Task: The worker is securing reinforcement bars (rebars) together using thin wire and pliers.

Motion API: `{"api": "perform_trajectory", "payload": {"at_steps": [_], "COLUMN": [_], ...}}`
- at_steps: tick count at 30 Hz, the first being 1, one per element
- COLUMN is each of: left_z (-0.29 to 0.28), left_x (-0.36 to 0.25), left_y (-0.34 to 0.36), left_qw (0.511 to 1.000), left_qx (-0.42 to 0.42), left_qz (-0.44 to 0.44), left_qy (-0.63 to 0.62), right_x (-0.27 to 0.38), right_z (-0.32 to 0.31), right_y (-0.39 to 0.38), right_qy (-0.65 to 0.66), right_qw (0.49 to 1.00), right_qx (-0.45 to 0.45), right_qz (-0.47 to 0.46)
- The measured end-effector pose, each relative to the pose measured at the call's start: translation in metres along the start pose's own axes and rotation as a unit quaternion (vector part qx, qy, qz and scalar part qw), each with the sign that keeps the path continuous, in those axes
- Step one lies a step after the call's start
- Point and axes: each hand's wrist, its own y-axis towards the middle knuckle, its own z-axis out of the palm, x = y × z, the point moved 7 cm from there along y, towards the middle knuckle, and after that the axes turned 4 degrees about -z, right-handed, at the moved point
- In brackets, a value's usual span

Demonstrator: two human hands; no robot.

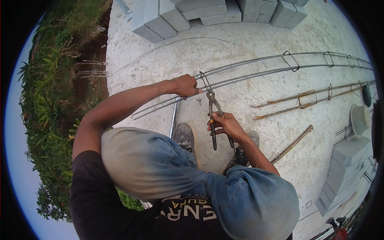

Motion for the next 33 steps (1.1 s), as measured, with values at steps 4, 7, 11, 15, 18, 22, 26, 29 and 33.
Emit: {"api": "perform_trajectory", "payload": {"at_steps": [4, 7, 11, 15, 18, 22, 26, 29, 33], "left_z": [-0.003, -0.004, -0.007, -0.006, -0.015, -0.022, -0.034, -0.032, -0.026], "left_x": [-0.002, -0.007, -0.02, -0.024, -0.045, -0.028, -0.014, 0.003, 0.002], "left_y": [-0.003, -0.01, -0.022, -0.029, -0.036, -0.049, -0.035, -0.017, -0.017], "left_qw": [1.0, 1.0, 0.998, 0.998, 0.998, 0.998, 0.996, 0.999, 0.999], "left_qx": [-0.002, -0.026, -0.037, -0.035, -0.032, -0.029, -0.071, -0.037, -0.05], "left_qz": [-0.012, 0.008, 0.044, 0.022, 0.046, 0.026, 0.006, -0.004, -0.013], "left_qy": [-0.015, 0.0, -0.041, -0.037, -0.014, -0.047, -0.051, 0.03, -0.003], "right_x": [-0.002, -0.002, 0.043, 0.053, 0.1, 0.16, 0.101, 0.082, 0.106], "right_z": [0.0, -0.01, -0.045, -0.053, -0.085, -0.136, -0.164, -0.1, -0.018], "right_y": [0.001, 0.002, 0.003, 0.012, 0.016, -0.001, -0.052, -0.074, -0.093], "right_qy": [0.125, 0.016, -0.496, -0.589, -0.762, -0.814, -0.437, -0.421, -0.322], "right_qw": [0.989, 0.996, 0.862, 0.794, 0.612, 0.548, 0.88, 0.878, 0.837], "right_qx": [0.054, 0.033, -0.074, -0.061, -0.016, -0.086, -0.186, -0.22, -0.216], "right_qz": [0.054, 0.083, -0.072, -0.136, -0.212, -0.169, -0.001, -0.066, -0.387]}}
